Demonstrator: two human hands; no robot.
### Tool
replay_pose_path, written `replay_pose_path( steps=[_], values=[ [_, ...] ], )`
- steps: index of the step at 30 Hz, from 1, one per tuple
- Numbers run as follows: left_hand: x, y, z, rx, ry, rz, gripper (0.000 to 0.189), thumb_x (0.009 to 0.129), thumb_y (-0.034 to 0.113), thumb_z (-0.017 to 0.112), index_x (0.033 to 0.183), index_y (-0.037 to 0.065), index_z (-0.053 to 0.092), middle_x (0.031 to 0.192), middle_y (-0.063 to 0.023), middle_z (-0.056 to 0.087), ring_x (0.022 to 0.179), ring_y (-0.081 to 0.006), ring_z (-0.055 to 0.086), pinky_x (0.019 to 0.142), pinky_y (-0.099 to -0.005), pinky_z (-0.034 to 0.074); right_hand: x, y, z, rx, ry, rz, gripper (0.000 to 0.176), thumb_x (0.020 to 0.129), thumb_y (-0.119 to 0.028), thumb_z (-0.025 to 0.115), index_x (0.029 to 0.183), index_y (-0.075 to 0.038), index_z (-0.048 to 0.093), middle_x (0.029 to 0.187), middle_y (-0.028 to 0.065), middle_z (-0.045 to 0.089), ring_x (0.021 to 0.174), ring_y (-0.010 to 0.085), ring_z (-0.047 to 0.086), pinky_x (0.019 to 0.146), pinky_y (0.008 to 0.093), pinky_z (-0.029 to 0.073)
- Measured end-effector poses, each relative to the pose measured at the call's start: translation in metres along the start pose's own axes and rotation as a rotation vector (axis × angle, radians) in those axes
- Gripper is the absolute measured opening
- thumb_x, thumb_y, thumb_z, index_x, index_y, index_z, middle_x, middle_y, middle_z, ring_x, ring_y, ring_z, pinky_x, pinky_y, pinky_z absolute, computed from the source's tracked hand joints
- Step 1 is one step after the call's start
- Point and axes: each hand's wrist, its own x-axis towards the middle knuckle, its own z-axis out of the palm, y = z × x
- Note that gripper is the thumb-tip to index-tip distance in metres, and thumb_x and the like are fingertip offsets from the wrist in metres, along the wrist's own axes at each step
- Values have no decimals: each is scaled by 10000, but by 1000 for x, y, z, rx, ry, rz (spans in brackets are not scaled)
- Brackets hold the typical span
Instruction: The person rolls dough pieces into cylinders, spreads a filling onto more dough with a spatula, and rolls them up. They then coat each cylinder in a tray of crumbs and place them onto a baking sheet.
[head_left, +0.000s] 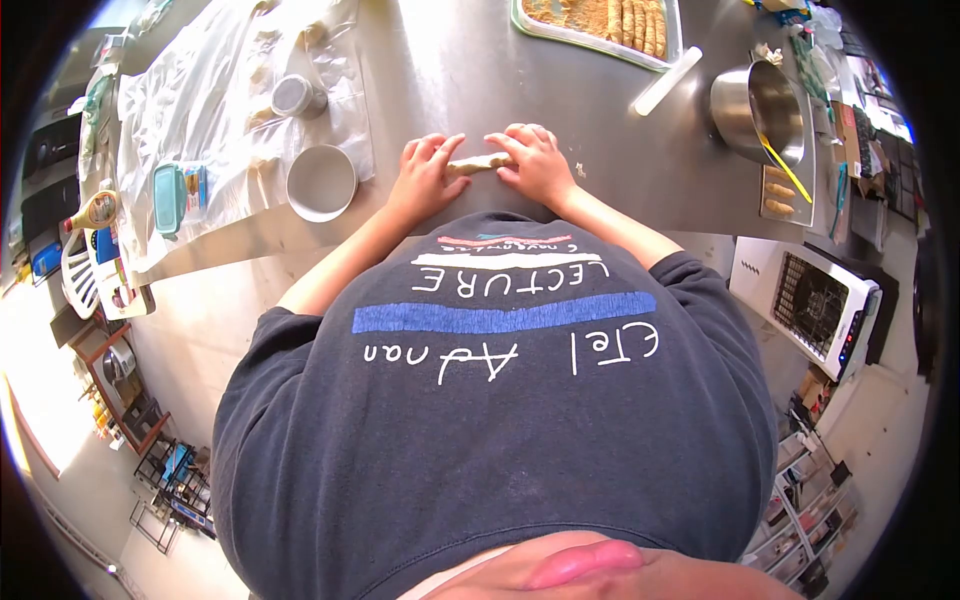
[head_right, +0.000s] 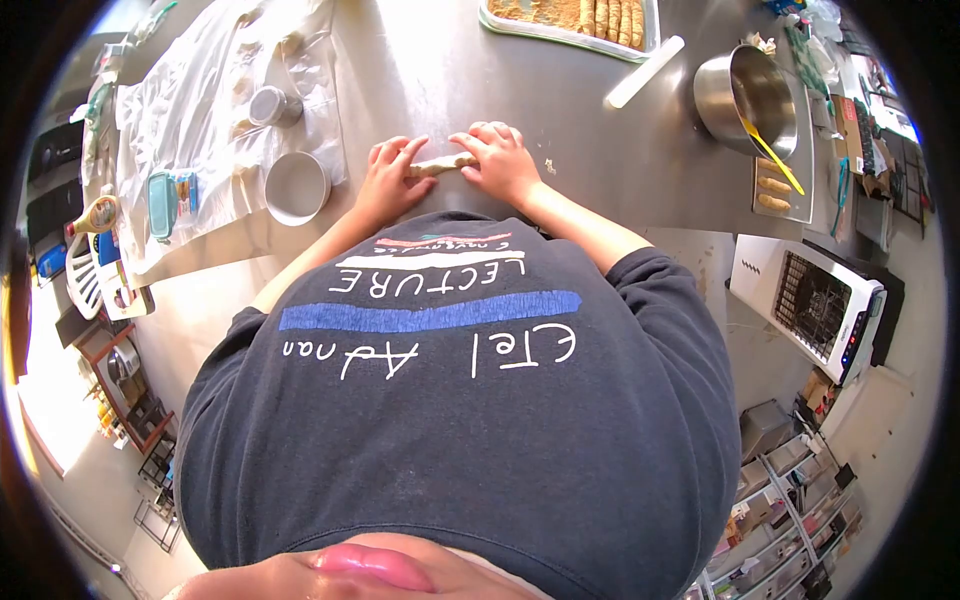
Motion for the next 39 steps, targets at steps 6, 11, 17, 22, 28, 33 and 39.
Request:
replay_pose_path(
  steps=[6,11,17,22,28,33,39],
  values=[
    [0,-12,20,5,-74,154,321,762,224,706,1059,110,658,1030,-81,611,980,-268,574,873,-399,446,-1,7,11,9,-272,-45,228,717,-140,666,943,-158,639,970,41,571,1016,242,537,859,393,434],
    [24,-18,4,-271,-405,-3,202,782,185,713,954,81,688,910,-79,620,843,-225,613,746,-327,492,20,7,-10,258,-306,-78,156,740,-104,650,896,-111,646,876,85,579,895,286,574,778,381,481],
    [51,-10,-39,-1278,-736,-561,439,903,306,600,1247,42,533,1123,-70,623,953,-134,586,808,-288,461,65,-8,-62,374,-298,-26,369,769,-4,610,1121,-117,608,834,55,566,791,202,561,719,322,476],
    [75,34,-51,-1376,-757,-557,539,952,407,470,1387,100,381,1115,-77,617,900,-107,583,748,-260,462,86,-16,-113,489,-230,116,563,770,29,575,1302,-147,513,796,32,566,673,133,511,661,273,476],
    [109,95,-53,-1492,-774,-507,553,959,441,446,1411,141,341,982,-39,603,798,-85,549,695,-241,459,71,2,-155,517,206,69,565,798,50,505,1325,-153,488,1062,61,612,876,161,572,752,282,501],
    [128,139,-43,-1523,-821,-407,539,976,440,400,1424,148,329,872,-10,553,787,-78,522,701,-240,460,34,39,-208,400,256,83,429,800,61,482,1192,-90,571,1146,51,601,959,158,584,822,296,490],
    [147,178,-12,-2023,-1006,-426,535,983,423,362,1439,146,323,712,3,494,730,-121,426,671,-320,402,-4,48,-241,414,306,61,412,746,61,603,1131,-85,593,1048,52,639,884,149,611,760,277,509]
  ],
)
